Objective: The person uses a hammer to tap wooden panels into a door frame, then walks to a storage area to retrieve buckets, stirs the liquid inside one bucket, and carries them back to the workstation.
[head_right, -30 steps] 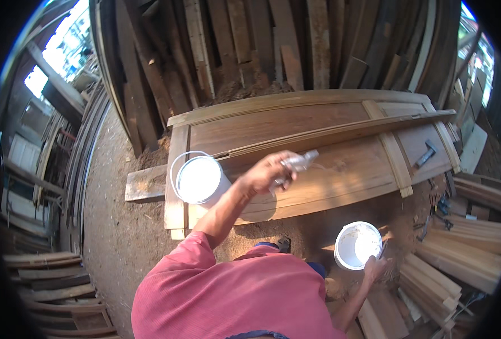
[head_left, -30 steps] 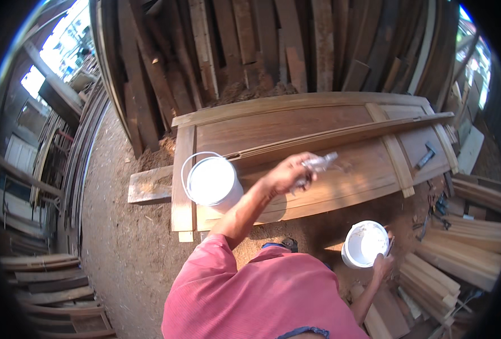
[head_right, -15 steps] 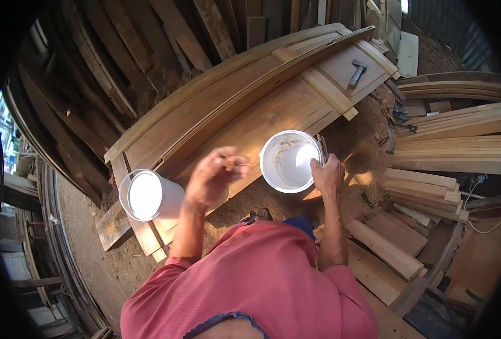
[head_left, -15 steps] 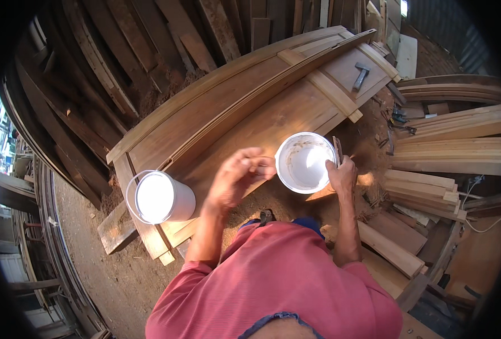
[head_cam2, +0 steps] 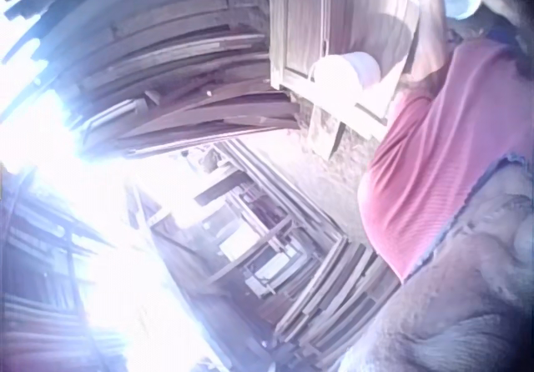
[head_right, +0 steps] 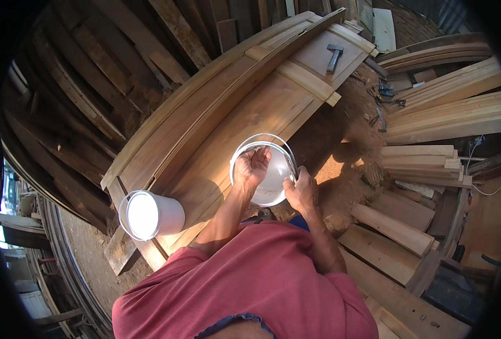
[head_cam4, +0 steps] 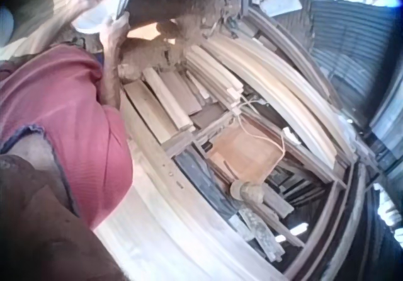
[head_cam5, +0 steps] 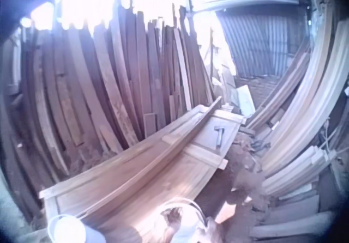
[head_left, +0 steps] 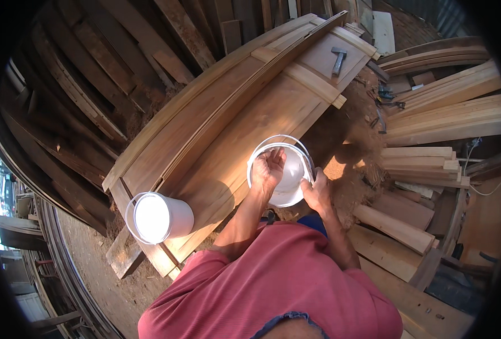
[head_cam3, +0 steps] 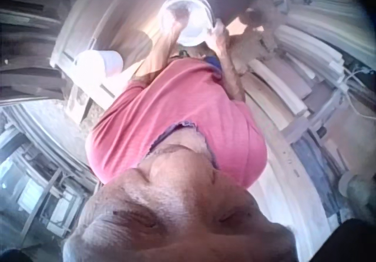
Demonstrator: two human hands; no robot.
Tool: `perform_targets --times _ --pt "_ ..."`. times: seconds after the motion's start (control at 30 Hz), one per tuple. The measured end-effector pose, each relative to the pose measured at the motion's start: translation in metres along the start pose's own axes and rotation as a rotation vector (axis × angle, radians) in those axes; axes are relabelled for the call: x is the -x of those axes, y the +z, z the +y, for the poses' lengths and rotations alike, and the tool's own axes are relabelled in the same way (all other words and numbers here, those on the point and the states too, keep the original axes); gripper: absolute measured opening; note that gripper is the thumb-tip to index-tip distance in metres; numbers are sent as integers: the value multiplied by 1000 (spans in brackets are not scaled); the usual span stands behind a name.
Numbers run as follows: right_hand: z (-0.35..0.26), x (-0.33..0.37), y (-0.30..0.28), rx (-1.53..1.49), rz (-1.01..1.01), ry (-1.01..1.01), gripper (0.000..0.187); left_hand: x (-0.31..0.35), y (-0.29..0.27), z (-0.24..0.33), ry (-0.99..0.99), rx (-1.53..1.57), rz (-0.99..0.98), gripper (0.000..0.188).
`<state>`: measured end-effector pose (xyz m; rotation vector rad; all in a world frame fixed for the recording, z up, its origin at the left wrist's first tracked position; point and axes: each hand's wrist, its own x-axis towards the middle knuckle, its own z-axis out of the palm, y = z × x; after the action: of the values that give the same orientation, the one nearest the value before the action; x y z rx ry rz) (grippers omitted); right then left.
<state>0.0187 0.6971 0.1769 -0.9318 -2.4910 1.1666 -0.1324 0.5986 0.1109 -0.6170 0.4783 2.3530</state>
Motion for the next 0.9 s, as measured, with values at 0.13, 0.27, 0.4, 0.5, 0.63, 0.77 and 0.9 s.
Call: perform_targets --times 0.13,0.27,0.4,0.5,0.63,0.77,0.9 --pt "11 -6 9 -62 -15 17 27 17 28 6 6 -90 87 9" --pt "-11 -13 2 -38 -24 8 25 15 27 13 14 -175 75 10" --pt "-11 -20 8 -72 17 -10 24 20 29 21 64 -394 9 22" --pt "3 -33 6 -143 71 98 24 55 51 17 -25 -524 -360 26" --pt "33 -50 -1 -117 96 99 27 106 56 69 130 -600 -605 16" --pt "19 -54 -12 -47 91 115 37 146 3 184 651 -759 -300 21" --pt "47 -61 -25 -240 159 -33 64 226 -7 291 1427 -1162 368 23"
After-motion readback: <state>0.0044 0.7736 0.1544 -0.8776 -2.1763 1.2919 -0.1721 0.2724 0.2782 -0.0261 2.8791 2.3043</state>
